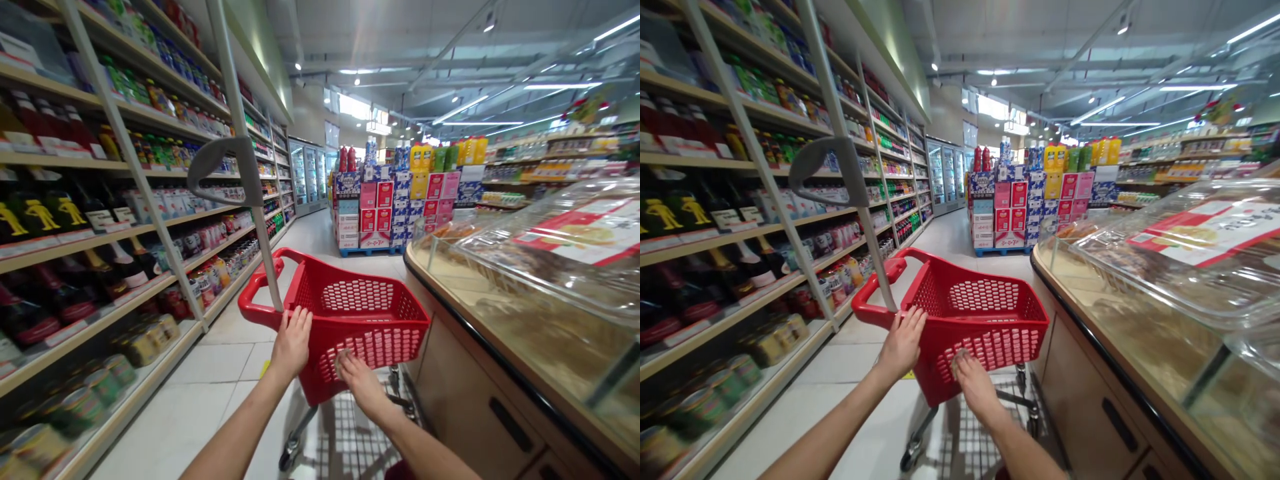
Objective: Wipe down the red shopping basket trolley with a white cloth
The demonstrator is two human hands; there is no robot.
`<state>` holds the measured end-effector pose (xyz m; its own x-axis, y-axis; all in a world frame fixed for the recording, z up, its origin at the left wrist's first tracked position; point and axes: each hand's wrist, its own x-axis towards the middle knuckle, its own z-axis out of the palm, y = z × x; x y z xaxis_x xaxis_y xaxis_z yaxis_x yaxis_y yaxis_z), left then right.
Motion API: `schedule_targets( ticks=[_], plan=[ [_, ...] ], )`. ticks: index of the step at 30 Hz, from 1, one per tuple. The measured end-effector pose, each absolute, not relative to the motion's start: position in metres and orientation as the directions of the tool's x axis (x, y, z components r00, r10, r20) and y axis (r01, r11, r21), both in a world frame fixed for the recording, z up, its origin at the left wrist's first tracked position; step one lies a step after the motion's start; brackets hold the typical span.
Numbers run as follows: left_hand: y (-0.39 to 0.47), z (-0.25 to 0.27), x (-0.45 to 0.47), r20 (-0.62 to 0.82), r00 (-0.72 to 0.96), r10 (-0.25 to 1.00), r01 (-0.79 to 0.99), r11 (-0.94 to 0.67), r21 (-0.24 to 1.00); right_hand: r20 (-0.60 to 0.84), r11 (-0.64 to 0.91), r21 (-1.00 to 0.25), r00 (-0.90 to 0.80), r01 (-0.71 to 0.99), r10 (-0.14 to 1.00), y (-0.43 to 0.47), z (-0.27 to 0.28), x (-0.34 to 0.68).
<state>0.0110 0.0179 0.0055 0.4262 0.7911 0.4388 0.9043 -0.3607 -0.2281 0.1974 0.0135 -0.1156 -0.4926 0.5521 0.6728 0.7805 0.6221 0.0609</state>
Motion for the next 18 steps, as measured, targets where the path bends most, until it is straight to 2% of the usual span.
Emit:
schedule_targets(
  ticks=[2,6,12,18],
  plan=[
    [0.014,0.007,0.011,0.442,0.422,0.792,0.907,-0.355,-0.228,0.701,0.617,0.054,-0.470,0.785,0.536,0.009,-0.117,0.207],
    [0.008,0.007,0.021,0.442,0.367,0.818,0.930,-0.319,-0.182,0.824,0.573,-0.003,-0.323,0.820,0.466,0.012,-0.091,0.220],
    [0.008,0.001,0.031,0.403,0.410,0.818,0.912,-0.377,-0.163,0.759,0.636,0.088,-0.465,0.767,0.456,0.006,-0.110,0.233],
    [0.005,-0.006,0.040,0.427,0.403,0.810,0.915,-0.371,-0.159,0.813,0.533,-0.022,-0.295,0.846,0.502,0.000,-0.107,0.258]
  ],
)
